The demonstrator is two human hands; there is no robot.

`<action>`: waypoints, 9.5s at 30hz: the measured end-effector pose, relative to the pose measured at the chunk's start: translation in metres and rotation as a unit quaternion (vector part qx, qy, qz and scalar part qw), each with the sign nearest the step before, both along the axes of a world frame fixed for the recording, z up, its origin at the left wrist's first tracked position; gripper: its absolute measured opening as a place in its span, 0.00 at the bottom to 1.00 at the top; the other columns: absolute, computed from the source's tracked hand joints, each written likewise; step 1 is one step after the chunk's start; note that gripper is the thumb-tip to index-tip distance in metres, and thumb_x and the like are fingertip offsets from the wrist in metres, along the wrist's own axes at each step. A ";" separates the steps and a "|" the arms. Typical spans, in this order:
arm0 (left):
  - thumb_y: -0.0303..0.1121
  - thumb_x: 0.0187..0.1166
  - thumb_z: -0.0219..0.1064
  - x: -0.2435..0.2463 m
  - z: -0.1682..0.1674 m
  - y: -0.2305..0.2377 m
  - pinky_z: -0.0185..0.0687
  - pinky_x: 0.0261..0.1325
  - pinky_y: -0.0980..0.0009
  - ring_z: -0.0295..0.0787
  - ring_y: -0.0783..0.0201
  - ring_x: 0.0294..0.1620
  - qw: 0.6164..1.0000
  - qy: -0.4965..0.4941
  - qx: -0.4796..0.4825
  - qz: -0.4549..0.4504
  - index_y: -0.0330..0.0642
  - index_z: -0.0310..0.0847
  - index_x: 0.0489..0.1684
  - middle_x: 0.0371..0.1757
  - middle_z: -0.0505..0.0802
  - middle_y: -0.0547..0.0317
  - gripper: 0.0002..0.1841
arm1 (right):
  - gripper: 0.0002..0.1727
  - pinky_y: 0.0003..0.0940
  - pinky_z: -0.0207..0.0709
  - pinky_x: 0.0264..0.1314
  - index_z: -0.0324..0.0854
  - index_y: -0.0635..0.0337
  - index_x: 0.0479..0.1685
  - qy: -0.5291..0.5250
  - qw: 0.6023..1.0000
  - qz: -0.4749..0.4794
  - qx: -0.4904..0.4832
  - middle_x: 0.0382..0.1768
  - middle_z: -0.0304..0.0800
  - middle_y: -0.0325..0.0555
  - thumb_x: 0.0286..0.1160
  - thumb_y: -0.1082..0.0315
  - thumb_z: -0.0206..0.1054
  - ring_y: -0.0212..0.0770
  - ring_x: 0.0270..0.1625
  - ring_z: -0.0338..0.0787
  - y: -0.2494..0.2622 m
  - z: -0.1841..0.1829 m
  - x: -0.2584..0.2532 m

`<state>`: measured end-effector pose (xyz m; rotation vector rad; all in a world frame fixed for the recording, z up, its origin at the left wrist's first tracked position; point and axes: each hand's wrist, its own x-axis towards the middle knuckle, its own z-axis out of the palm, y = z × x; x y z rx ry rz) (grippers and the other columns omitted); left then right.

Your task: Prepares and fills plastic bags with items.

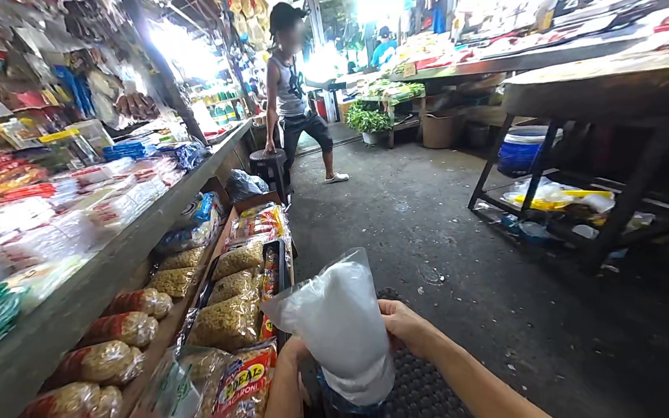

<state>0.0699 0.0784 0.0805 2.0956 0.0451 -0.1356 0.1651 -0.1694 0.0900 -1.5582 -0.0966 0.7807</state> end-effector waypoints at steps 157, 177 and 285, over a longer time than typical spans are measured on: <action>0.22 0.84 0.52 -0.145 -0.007 0.090 0.83 0.56 0.74 0.84 0.74 0.51 0.942 -0.025 -0.002 0.335 0.20 0.73 0.55 0.60 0.83 0.49 0.12 | 0.32 0.65 0.57 0.86 0.75 0.64 0.77 -0.527 0.812 0.243 0.064 0.70 0.83 0.62 0.69 0.75 0.73 0.63 0.80 0.76 0.202 -0.080 -0.146; 0.30 0.68 0.79 -0.145 -0.017 0.093 0.78 0.74 0.56 0.79 0.49 0.75 0.962 0.014 0.147 0.229 0.32 0.73 0.77 0.77 0.79 0.35 0.34 | 0.19 0.51 0.74 0.72 0.84 0.73 0.59 -0.274 0.941 0.195 0.030 0.55 0.90 0.64 0.89 0.63 0.57 0.56 0.62 0.88 0.189 -0.039 -0.114; 0.30 0.74 0.70 -0.131 0.129 -0.057 0.77 0.30 0.90 0.79 0.88 0.26 0.927 -0.351 0.041 0.121 0.42 0.81 0.32 0.25 0.86 0.76 0.04 | 0.56 0.30 0.83 0.65 0.66 0.67 0.82 -0.431 0.856 0.170 0.228 0.67 0.86 0.45 0.69 0.24 0.61 0.31 0.65 0.86 -0.008 0.067 -0.111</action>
